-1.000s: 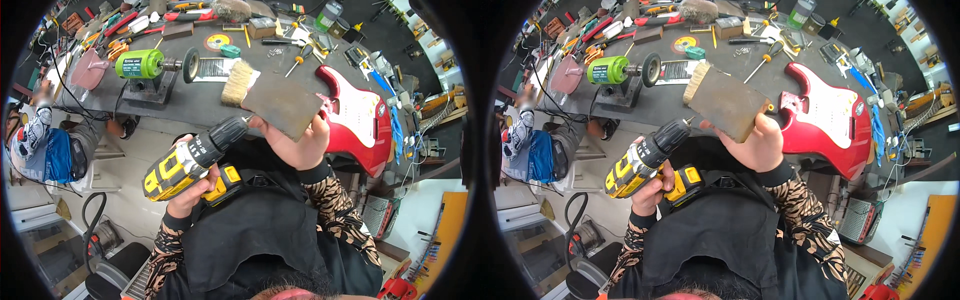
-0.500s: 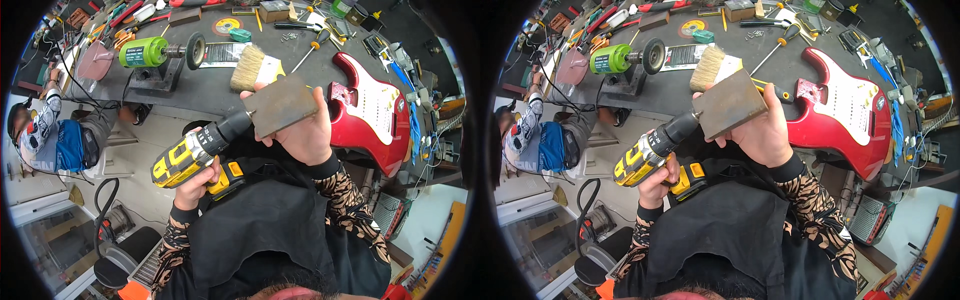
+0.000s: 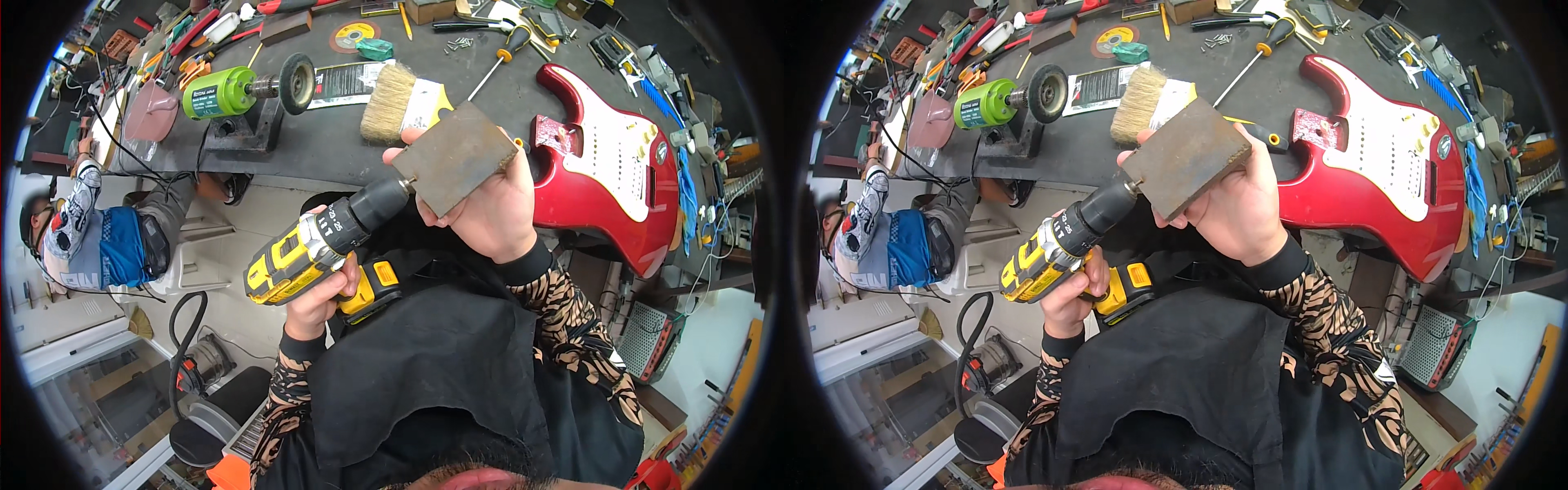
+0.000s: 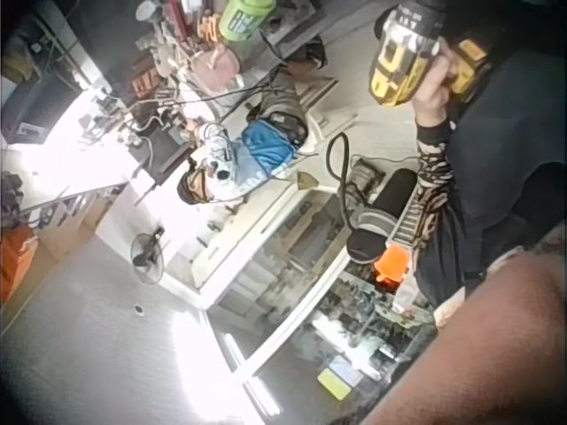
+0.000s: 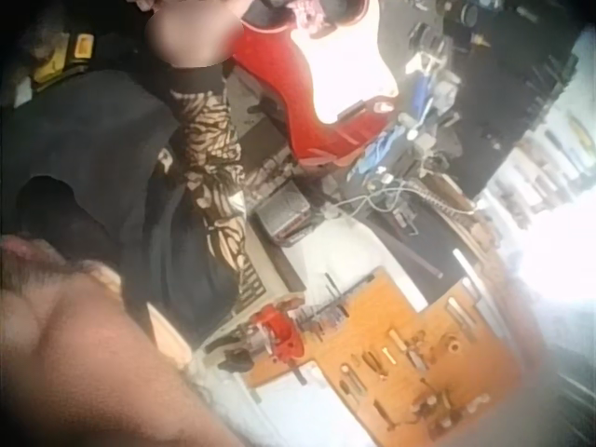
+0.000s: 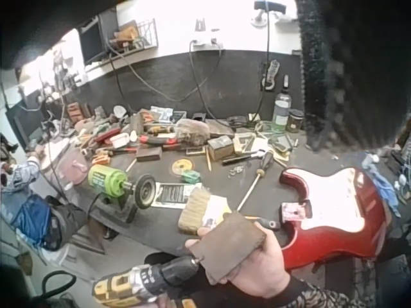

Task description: The person uses a power drill to sand a small wooden block, then wipes the drill chuck with a blue cloth. They proceed to wipe the pickguard of a red electric guitar with the cloth and use a screwdriver to adjust a component on the guitar's body.

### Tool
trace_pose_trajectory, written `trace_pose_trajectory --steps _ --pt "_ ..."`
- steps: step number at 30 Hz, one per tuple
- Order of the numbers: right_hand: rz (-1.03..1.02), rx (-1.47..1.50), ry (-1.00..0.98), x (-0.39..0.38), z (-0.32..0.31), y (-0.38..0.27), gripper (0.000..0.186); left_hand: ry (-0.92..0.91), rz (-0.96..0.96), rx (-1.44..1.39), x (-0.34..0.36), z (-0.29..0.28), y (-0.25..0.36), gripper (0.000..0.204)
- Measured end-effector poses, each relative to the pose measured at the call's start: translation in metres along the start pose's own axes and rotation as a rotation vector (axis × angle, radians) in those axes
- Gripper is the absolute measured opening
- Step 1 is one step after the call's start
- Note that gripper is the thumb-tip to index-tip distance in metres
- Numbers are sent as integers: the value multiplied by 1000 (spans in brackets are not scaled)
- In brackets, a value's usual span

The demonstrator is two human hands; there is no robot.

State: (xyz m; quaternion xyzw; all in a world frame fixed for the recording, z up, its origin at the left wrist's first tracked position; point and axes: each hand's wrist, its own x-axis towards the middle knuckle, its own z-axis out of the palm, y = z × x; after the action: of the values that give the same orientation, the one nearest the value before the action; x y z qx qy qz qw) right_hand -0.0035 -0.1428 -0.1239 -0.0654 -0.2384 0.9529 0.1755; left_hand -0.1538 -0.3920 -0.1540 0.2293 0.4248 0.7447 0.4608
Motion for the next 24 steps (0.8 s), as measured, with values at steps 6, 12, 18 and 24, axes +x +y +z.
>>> trace_pose_trajectory --steps 6,12,18,24 --pt "-23 -36 25 -1 5 -1 90 22 10 3 -1 4 -2 92" --pt "-4 19 -18 -1 0 -2 91 30 18 -4 -2 5 -3 91" --pt "-1 25 -6 -2 2 -1 89 15 22 10 0 6 -4 85" --pt "-24 32 26 -2 5 -1 89 19 21 11 0 5 -5 82"
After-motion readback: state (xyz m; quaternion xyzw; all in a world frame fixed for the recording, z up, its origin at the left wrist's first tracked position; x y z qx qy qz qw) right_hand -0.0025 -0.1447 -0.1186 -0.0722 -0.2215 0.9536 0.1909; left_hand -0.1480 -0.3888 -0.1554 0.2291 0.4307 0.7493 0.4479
